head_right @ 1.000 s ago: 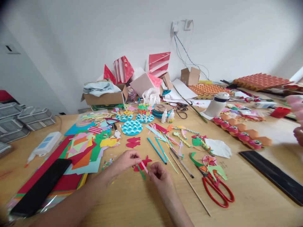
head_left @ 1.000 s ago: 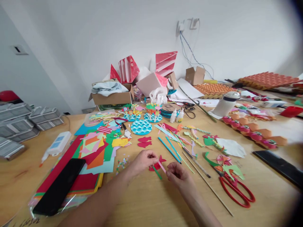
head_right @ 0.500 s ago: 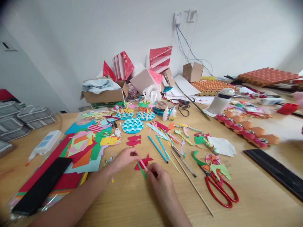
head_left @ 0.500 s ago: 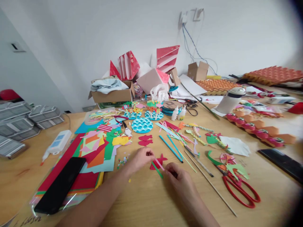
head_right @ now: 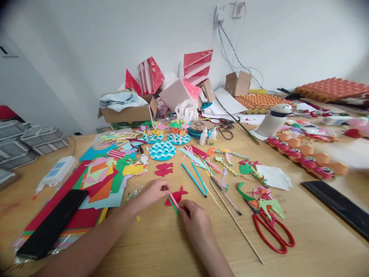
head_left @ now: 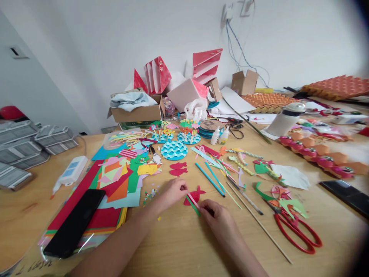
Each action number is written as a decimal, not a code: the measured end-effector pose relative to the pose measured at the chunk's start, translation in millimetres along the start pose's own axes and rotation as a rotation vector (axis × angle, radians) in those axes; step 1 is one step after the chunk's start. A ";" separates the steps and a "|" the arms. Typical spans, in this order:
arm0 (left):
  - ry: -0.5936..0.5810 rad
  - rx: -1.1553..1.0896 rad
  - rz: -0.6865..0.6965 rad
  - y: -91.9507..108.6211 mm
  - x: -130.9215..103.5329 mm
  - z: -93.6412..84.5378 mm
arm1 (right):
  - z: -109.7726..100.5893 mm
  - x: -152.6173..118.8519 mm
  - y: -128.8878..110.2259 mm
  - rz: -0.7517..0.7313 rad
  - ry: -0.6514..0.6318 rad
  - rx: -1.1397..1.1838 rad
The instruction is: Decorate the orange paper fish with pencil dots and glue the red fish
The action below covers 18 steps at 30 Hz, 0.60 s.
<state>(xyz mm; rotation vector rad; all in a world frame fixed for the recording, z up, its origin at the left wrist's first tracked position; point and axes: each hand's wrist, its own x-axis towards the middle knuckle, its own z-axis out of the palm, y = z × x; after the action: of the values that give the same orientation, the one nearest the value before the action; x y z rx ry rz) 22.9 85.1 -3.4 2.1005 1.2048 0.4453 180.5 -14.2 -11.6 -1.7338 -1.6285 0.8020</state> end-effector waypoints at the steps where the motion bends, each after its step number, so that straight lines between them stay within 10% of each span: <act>1: -0.005 0.007 0.008 -0.7 0.2 0.1 | 0.0 -0.1 0.3 0.003 -0.004 -0.002; 18: -0.055 0.145 0.028 -5.1 4.7 1.3 | -2.5 -0.8 -0.6 0.005 -0.041 -0.098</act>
<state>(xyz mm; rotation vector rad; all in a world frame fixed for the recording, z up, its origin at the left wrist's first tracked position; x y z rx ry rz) 22.9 90.4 -8.0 2.2402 1.2084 0.3185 182.0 -15.1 -9.6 -1.8000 -1.7177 0.7761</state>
